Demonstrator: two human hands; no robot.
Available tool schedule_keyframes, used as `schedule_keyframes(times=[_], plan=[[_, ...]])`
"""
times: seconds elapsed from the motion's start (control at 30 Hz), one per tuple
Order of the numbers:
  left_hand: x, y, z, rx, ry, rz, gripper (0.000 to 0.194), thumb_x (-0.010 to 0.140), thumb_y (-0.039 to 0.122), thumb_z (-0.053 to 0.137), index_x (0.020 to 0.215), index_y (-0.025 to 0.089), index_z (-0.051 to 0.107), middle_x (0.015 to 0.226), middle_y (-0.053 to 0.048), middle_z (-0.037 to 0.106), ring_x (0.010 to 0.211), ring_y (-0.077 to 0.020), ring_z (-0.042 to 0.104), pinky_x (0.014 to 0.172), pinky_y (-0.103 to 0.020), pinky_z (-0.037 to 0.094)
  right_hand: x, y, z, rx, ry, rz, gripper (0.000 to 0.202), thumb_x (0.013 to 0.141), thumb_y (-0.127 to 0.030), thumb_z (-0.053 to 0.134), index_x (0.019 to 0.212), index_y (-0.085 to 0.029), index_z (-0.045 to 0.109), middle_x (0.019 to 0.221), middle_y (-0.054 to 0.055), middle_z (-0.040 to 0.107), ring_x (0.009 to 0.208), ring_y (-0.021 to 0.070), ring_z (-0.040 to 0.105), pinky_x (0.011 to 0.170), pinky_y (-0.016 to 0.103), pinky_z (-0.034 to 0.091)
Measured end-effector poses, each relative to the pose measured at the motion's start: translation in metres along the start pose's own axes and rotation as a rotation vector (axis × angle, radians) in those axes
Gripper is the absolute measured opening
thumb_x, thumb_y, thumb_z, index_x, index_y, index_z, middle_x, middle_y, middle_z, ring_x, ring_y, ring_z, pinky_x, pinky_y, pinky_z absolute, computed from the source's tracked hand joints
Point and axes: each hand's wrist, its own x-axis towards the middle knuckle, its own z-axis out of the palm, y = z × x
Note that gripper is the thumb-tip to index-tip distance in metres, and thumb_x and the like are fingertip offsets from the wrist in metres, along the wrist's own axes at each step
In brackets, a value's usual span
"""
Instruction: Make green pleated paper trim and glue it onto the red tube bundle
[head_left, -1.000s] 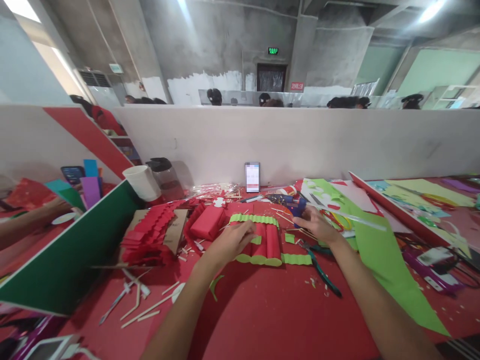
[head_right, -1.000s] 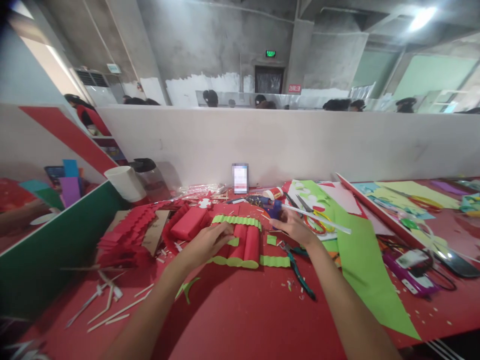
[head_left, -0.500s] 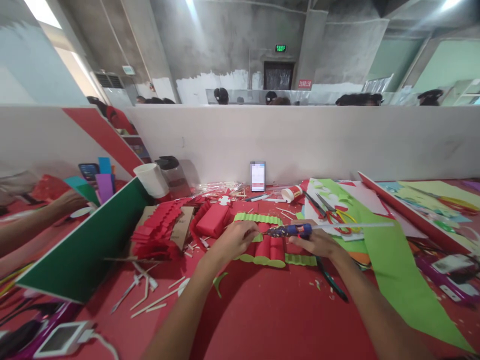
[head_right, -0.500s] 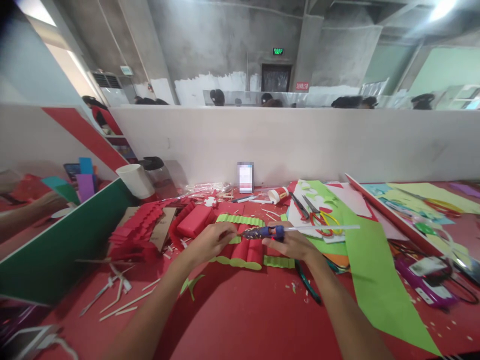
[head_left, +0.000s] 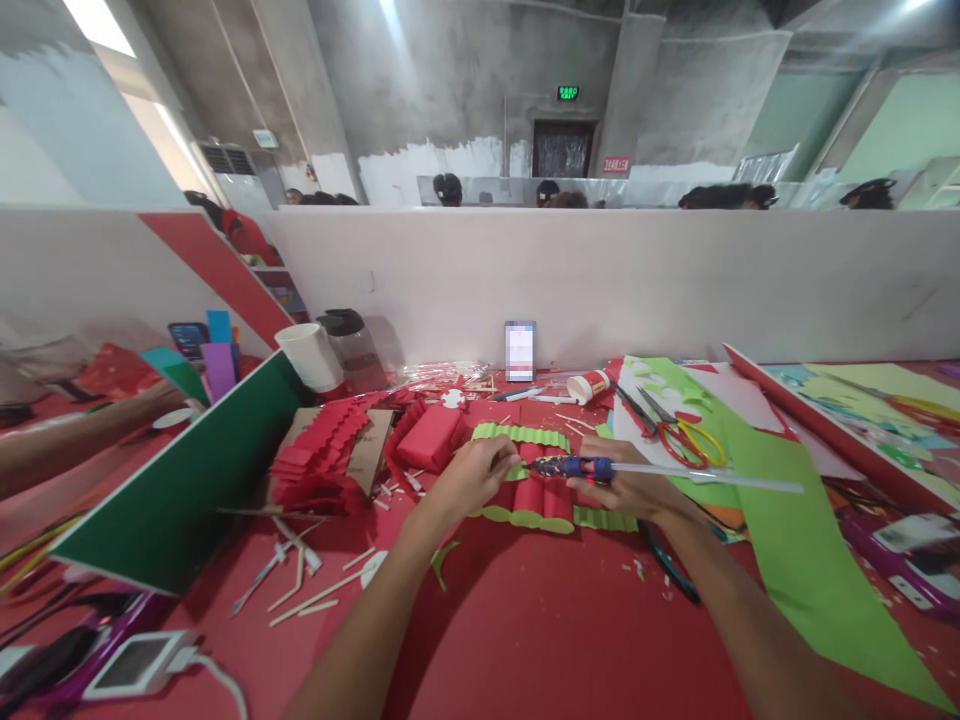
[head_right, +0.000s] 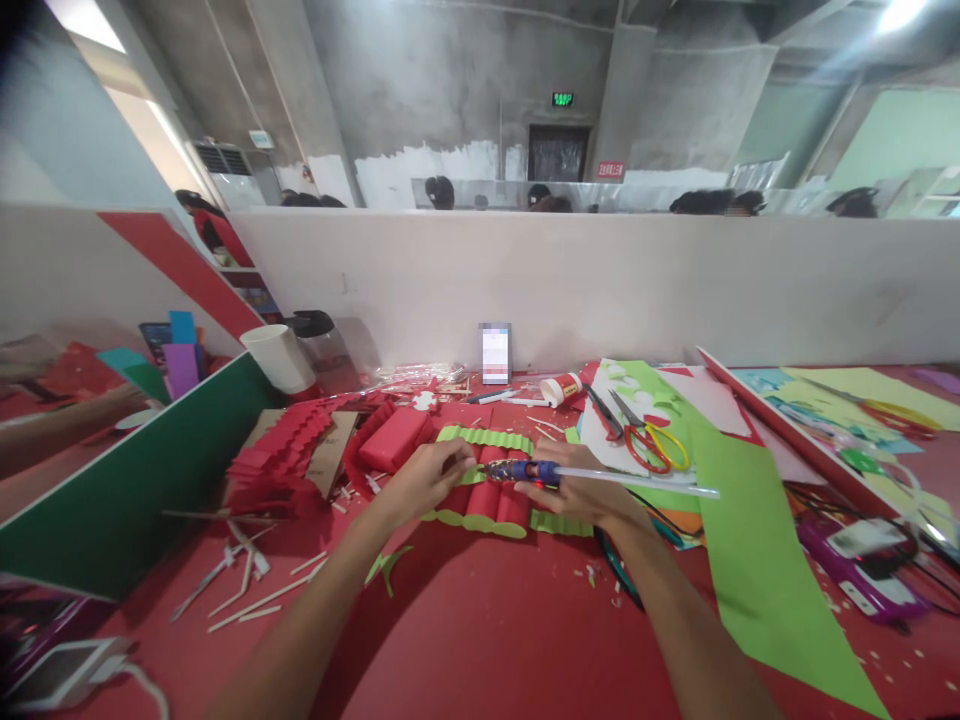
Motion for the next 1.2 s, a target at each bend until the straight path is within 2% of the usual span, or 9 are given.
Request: schedule_keyframes(times=[0.23, 0.57, 0.97, 1.2], plan=[[0.0, 0.002, 0.0, -0.011, 0.004, 0.024, 0.019, 0.092, 0.026, 0.041, 0.079, 0.019, 0.053, 0.073, -0.001, 0.058, 0.061, -0.0129, 0.049, 0.056, -0.022, 0.034, 0.002, -0.002, 0.003, 0.04, 0.044, -0.011, 0.04, 0.089, -0.052, 0.048, 0.065, -0.021, 0.052, 0.065, 0.003, 0.057, 0.06, 0.016, 0.05, 0.057, 0.026, 0.039], [0.0, 0.0, 0.003, -0.024, 0.019, 0.032, 0.017, 0.093, 0.025, 0.041, 0.086, 0.019, 0.054, 0.077, -0.001, 0.061, 0.063, -0.0133, 0.051, 0.059, -0.023, 0.035, -0.004, 0.01, 0.009, 0.016, 0.015, -0.001, 0.033, 0.086, -0.049, 0.054, 0.069, -0.021, 0.055, 0.066, 0.001, 0.058, 0.061, 0.0158, 0.05, 0.058, 0.026, 0.037], [0.0, -0.005, 0.006, -0.021, 0.037, 0.029, 0.014, 0.093, 0.027, 0.042, 0.093, 0.02, 0.055, 0.07, 0.001, 0.057, 0.06, -0.0133, 0.049, 0.057, -0.023, 0.036, -0.002, 0.009, 0.014, 0.079, 0.081, 0.05, 0.03, 0.086, -0.048, 0.056, 0.072, -0.021, 0.054, 0.071, 0.002, 0.06, 0.061, 0.0161, 0.052, 0.059, 0.027, 0.039], [0.0, -0.006, 0.007, -0.021, 0.055, 0.024, 0.014, 0.092, 0.027, 0.043, 0.095, 0.02, 0.055, 0.074, -0.001, 0.059, 0.065, -0.0143, 0.052, 0.06, -0.023, 0.038, -0.007, 0.013, 0.01, 0.11, 0.007, 0.068, 0.031, 0.083, -0.05, 0.057, 0.071, -0.021, 0.055, 0.067, 0.0, 0.059, 0.058, 0.0148, 0.05, 0.055, 0.025, 0.037]])
